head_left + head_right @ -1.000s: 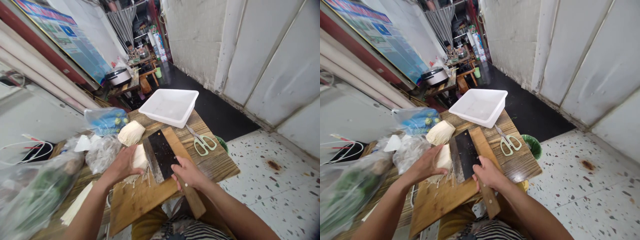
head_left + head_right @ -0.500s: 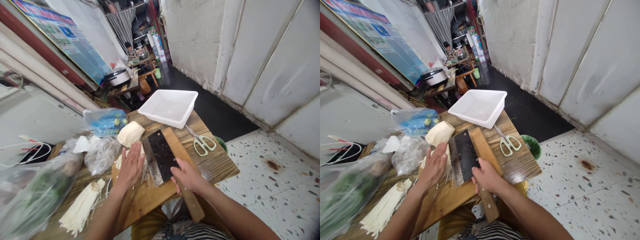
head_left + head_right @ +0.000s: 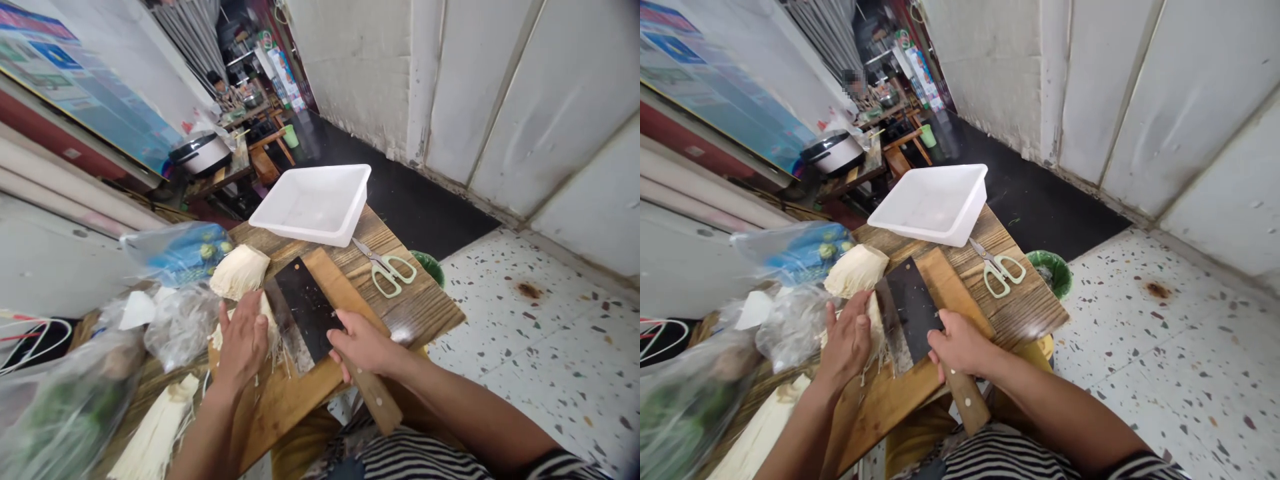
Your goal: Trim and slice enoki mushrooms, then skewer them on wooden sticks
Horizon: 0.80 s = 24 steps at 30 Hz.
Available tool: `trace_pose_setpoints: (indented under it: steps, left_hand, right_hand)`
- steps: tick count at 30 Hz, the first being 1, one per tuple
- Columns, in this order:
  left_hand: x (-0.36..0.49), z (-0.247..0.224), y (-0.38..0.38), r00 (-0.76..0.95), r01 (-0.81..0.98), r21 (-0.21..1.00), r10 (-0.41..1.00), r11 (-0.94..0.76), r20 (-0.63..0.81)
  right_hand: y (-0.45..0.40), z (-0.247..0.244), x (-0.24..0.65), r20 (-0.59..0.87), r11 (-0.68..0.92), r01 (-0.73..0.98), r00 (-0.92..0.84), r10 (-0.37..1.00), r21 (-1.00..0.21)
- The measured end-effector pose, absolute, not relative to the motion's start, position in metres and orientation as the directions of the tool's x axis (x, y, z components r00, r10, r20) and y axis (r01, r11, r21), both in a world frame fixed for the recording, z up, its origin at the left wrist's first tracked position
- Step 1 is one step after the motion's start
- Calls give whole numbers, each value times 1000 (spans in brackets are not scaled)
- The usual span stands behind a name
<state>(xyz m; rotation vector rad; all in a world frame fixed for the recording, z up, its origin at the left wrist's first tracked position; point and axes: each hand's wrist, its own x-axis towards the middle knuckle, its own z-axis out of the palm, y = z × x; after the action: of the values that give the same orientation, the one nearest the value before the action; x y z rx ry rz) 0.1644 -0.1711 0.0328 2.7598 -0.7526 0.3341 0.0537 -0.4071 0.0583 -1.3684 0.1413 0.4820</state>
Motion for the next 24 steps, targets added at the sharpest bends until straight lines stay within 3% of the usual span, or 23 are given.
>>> trace_pose_setpoints:
  steps: [9, 17, 24]
  left_hand:
    - [167, 27, -168, 816, -563, 194, -502, -803, 288]
    - [165, 27, -167, 798, -592, 202, -533, -780, 280]
    - [166, 23, -167, 800, -590, 223, -523, -776, 295]
  right_hand:
    - [-405, 65, 49, -383, 71, -414, 886, 261, -908]
    - [-381, 53, 62, -327, -211, -295, 935, 135, -932]
    - [-372, 51, 61, -292, -266, -256, 951, 105, -929]
